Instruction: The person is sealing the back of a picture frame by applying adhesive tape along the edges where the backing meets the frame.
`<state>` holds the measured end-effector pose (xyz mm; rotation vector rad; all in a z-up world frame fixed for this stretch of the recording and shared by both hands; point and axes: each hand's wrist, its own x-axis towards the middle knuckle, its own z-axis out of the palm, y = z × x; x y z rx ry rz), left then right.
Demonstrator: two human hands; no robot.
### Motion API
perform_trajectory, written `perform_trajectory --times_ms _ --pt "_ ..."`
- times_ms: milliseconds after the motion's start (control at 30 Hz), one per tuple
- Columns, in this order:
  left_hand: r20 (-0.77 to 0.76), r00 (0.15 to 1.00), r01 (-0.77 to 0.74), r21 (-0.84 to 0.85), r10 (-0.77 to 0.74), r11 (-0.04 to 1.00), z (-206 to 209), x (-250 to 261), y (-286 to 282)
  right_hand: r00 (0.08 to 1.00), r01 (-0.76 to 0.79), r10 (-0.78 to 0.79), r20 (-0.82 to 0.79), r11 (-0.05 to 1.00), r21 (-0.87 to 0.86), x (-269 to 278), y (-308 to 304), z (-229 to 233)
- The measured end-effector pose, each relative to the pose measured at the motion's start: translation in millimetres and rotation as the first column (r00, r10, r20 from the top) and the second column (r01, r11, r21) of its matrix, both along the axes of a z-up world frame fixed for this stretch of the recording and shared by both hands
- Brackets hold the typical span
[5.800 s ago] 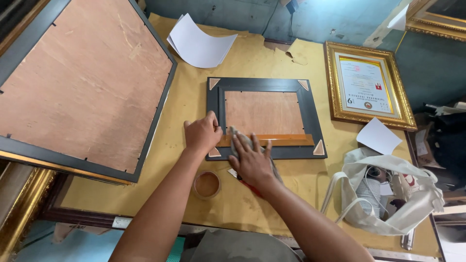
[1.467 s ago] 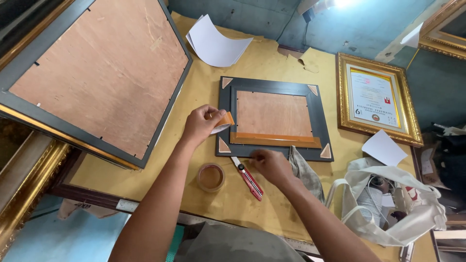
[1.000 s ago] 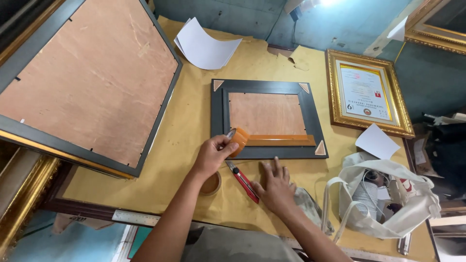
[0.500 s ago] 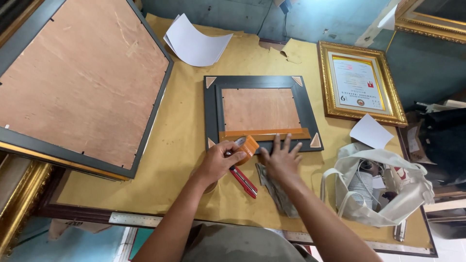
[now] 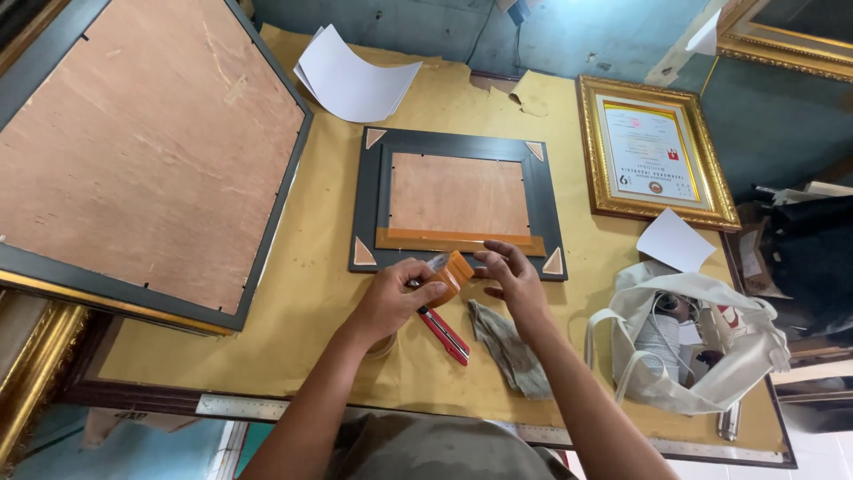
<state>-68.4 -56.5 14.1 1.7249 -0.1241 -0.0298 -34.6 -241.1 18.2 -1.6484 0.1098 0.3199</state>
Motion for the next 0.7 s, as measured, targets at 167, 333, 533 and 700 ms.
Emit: perform_trajectory --times_ms 167,333,533,700 --pt "0.035 0.992 0.121 -0.019 -0.121 0.992 15 -3 -1 0.982 -0.144 0.147 0.121 0.989 -0.036 1 -5 -1" --pt "0.027 0.982 0.188 -0.039 -0.187 0.981 29 -5 2 0.994 -0.085 0.081 0.079 0.996 0.038 6 -9 -7" --pt "-0.005 0.980 0.197 -0.053 -0.198 0.979 24 -6 3 0.999 -0.035 0.035 0.020 0.999 -0.018 2 -5 6" --pt "0.043 0.991 0.122 0.079 -0.125 0.989 -9 2 9 0.989 -0.078 0.091 0.117 0.991 -0.112 5 -6 8"
